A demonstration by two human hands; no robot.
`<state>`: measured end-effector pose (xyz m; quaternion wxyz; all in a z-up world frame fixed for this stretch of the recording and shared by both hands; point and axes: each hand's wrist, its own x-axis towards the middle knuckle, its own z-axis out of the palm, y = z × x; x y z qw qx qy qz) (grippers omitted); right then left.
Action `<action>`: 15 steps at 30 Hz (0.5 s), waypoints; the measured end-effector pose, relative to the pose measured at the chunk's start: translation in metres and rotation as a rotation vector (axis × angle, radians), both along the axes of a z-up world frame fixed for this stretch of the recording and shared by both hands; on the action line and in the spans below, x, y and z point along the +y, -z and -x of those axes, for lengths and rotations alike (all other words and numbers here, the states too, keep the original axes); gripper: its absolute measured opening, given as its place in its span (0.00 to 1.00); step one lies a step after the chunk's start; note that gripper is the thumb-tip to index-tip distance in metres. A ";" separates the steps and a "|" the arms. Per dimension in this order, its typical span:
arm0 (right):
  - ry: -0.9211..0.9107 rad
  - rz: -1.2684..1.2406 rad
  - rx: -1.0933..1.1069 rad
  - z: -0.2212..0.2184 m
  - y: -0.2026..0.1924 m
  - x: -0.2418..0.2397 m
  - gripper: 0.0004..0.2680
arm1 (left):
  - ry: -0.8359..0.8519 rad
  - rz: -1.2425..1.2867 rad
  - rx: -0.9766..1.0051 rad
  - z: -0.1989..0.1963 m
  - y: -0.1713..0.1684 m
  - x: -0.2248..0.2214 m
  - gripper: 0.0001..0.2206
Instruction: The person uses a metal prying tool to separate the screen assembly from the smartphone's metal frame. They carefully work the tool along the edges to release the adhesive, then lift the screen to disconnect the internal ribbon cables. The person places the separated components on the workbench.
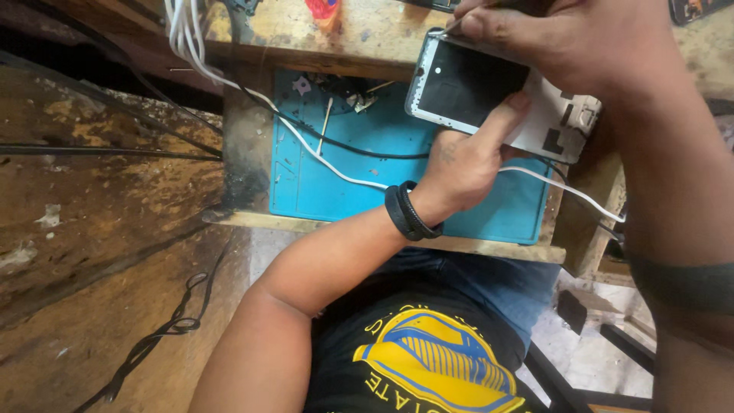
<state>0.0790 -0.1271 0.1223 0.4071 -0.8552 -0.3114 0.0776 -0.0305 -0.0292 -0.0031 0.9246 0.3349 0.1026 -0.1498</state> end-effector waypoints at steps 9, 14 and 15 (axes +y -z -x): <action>0.076 0.110 -0.015 0.026 0.012 -0.072 0.06 | 0.028 -0.324 -0.051 0.003 -0.019 0.008 0.15; 0.203 0.156 -0.003 0.054 0.003 -0.102 0.08 | -0.065 -0.515 -0.464 0.007 -0.037 0.019 0.09; 0.238 0.159 0.008 0.062 0.000 -0.103 0.09 | -0.074 -0.507 -0.520 0.008 -0.041 0.019 0.08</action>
